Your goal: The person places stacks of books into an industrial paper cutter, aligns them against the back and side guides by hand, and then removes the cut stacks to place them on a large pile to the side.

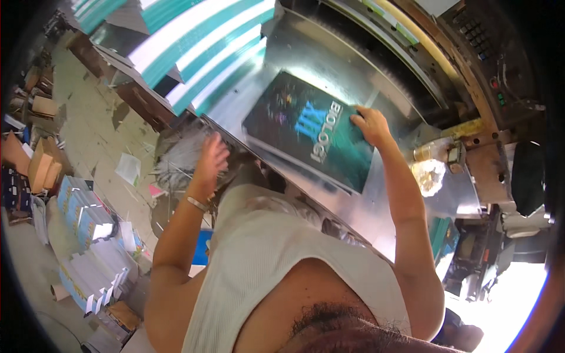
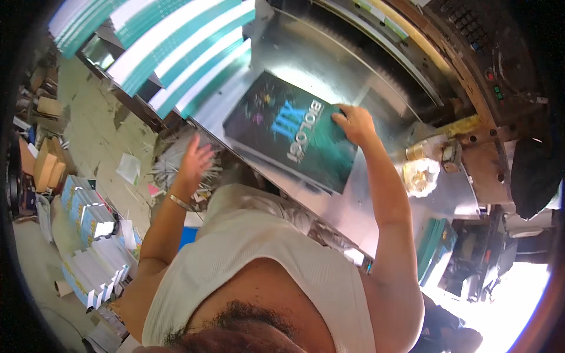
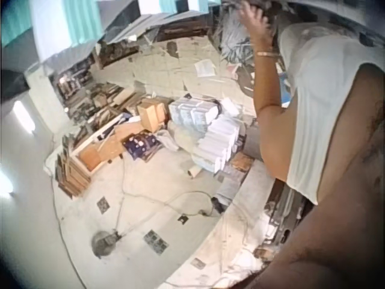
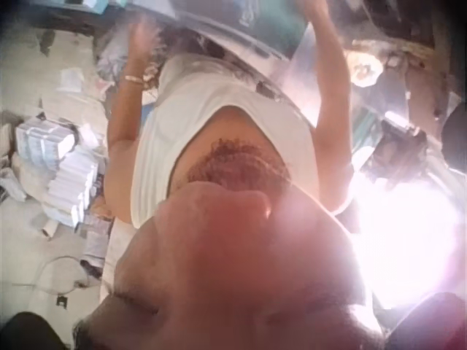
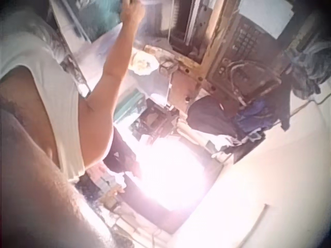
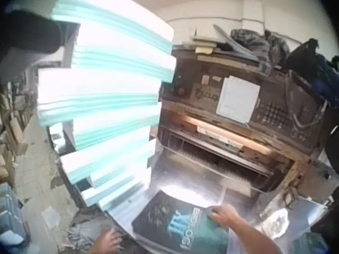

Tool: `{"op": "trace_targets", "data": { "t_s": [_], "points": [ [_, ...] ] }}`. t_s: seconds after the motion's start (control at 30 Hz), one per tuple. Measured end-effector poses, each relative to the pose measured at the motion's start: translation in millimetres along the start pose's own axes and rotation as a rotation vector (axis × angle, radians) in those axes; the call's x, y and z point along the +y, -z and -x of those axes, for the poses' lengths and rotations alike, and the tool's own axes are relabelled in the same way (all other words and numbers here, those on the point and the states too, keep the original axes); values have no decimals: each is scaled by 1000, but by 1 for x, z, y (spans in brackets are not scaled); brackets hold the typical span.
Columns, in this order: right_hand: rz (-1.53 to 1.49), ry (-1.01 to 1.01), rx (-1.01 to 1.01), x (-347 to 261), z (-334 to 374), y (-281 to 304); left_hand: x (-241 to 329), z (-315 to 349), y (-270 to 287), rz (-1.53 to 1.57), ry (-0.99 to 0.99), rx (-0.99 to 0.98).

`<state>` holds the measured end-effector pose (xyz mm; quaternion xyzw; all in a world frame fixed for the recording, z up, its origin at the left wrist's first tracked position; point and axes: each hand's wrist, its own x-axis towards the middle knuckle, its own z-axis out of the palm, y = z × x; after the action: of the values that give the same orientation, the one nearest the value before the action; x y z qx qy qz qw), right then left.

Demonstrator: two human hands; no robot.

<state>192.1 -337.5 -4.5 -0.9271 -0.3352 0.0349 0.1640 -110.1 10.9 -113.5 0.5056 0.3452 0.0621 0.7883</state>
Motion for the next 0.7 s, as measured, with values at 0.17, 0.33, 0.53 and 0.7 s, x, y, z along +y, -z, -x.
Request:
{"op": "trace_targets", "data": {
  "t_s": [0.17, 0.33, 0.53, 0.7],
  "points": [
    [146, 232, -190, -25, 5, 1, -16, -6, -11, 69, 174, -310],
    [263, 304, 16, -1, -2, -26, 13, 40, -48, 188, 109, -471],
    [154, 233, 151, -24, -5, -11, 40, 52, -62, 29, -120, -470],
    [146, 186, 114, -24, 6, -12, 31, 49, -54, 15, -23, -496]
  ]
}}
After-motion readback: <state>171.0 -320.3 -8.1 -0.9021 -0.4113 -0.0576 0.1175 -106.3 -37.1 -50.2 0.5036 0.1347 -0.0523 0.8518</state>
